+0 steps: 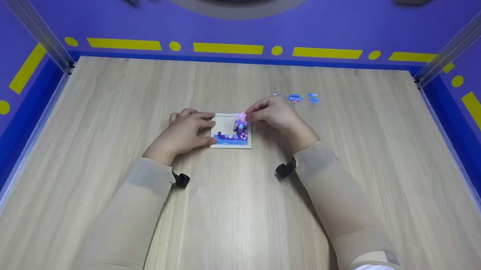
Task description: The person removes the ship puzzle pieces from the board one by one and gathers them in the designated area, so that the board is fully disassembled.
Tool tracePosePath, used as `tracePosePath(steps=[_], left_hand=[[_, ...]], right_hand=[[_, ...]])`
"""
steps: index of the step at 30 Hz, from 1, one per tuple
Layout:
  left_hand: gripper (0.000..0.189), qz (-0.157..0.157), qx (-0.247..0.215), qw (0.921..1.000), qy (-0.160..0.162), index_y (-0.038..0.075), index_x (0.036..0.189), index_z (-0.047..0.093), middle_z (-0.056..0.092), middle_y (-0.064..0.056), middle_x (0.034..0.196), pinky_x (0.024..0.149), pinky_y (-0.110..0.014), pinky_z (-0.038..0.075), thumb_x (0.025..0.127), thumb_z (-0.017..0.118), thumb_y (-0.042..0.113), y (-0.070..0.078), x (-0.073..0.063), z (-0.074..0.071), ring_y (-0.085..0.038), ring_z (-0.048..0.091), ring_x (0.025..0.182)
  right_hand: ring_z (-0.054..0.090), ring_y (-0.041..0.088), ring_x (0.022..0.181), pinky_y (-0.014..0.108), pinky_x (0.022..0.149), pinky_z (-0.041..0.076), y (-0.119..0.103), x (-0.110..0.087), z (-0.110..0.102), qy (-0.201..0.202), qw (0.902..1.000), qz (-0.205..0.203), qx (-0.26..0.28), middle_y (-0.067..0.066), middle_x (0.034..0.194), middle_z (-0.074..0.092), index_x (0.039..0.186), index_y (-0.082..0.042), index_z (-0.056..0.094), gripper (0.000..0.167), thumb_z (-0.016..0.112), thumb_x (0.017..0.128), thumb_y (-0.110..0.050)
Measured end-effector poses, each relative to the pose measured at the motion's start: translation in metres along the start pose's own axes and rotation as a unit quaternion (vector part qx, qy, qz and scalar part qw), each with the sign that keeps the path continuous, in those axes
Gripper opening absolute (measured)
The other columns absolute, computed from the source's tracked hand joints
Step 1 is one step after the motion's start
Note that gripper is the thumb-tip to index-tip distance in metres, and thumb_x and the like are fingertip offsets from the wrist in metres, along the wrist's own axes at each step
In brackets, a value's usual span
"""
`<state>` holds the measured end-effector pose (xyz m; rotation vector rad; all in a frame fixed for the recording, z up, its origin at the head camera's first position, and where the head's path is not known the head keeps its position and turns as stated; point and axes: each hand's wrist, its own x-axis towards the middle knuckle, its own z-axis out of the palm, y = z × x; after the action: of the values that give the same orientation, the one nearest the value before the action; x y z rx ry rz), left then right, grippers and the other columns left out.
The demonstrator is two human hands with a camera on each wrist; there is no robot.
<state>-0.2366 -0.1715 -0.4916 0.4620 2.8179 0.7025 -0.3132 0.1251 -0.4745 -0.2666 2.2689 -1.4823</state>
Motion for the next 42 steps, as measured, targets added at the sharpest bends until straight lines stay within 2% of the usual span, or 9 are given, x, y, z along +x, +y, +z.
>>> tracePosePath(steps=[5,8,12,15,19,26,33,42], left_hand=[[0.065,0.001,-0.002,1.0,-0.001,0.013,0.157,0.068,0.051,0.001,0.178,0.129,-0.062,0.023,0.103,0.083,0.046,0.0,0.0,0.0,-0.041,0.037,0.166],[0.064,0.002,-0.002,1.0,-0.001,0.013,0.157,0.069,0.052,0.001,0.178,0.129,-0.062,0.023,0.103,0.083,0.046,0.001,-0.001,-0.001,-0.04,0.038,0.166],[0.064,0.001,-0.004,1.0,-0.001,0.014,0.157,0.069,0.052,0.001,0.178,0.128,-0.062,0.023,0.103,0.083,0.045,0.001,-0.002,-0.001,-0.038,0.039,0.165],[0.064,0.0,-0.005,1.0,-0.001,0.014,0.157,0.069,0.052,0.001,0.178,0.127,-0.062,0.023,0.103,0.083,0.045,0.002,-0.002,-0.001,-0.038,0.039,0.164],[0.064,0.001,-0.005,1.0,-0.001,0.014,0.157,0.069,0.052,0.001,0.178,0.128,-0.062,0.023,0.103,0.083,0.045,0.001,-0.002,-0.001,-0.038,0.039,0.165],[0.066,-0.001,-0.006,1.0,-0.004,0.014,0.158,0.068,0.051,0.002,0.178,0.13,-0.062,0.021,0.103,0.083,0.047,0.0,-0.002,-0.001,-0.039,0.037,0.166],[0.065,0.003,-0.004,1.0,-0.001,0.014,0.157,0.069,0.051,0.001,0.178,0.13,-0.062,0.022,0.103,0.083,0.047,-0.001,-0.001,0.0,-0.04,0.038,0.166],[0.065,0.009,-0.008,0.9999,0.0,0.014,0.157,0.069,0.052,0.0,0.178,0.127,-0.062,0.023,0.102,0.083,0.045,-0.001,-0.002,-0.001,-0.04,0.039,0.165]], right_hand=[[0.062,0.016,0.084,0.029,0.076,0.053,-0.001,-0.002,-0.019,-0.005,0.9998,0.015,0.013,-0.003,0.094,0.084,0.111,-0.005,0.089,0.016,0.082,0.096,-0.007],[0.064,0.018,0.084,0.03,0.075,0.053,-0.003,-0.004,-0.03,0.0,0.9995,0.027,0.014,-0.003,0.096,0.086,0.11,-0.007,0.089,0.015,0.082,0.097,-0.008],[0.061,0.014,0.072,0.027,0.068,0.051,-0.003,-0.006,-0.044,0.004,0.9987,0.04,0.03,-0.002,0.095,0.087,0.108,-0.008,0.09,0.013,0.084,0.097,-0.01],[0.051,0.011,0.062,0.025,0.062,0.044,-0.002,-0.007,-0.055,0.009,0.9983,0.039,0.043,-0.002,0.095,0.086,0.108,-0.007,0.09,0.012,0.084,0.097,-0.007],[0.051,0.011,0.063,0.026,0.063,0.045,0.001,-0.009,-0.07,0.026,0.9981,0.036,0.042,-0.003,0.096,0.085,0.107,-0.008,0.09,0.011,0.083,0.098,-0.006],[0.054,0.009,0.063,0.025,0.061,0.045,0.014,-0.012,-0.095,0.047,0.9958,0.045,0.064,-0.004,0.081,0.079,0.1,-0.012,0.087,0.006,0.086,0.097,-0.008],[0.057,0.007,0.067,0.025,0.066,0.048,0.027,-0.013,-0.113,0.069,0.9941,0.075,0.035,-0.008,0.079,0.077,0.103,-0.015,0.088,0.01,0.091,0.094,-0.016],[0.055,0.006,0.061,0.023,0.06,0.045,0.04,-0.014,-0.128,0.083,0.9935,0.077,0.004,-0.011,0.077,0.078,0.102,-0.014,0.09,0.006,0.089,0.096,-0.015]])
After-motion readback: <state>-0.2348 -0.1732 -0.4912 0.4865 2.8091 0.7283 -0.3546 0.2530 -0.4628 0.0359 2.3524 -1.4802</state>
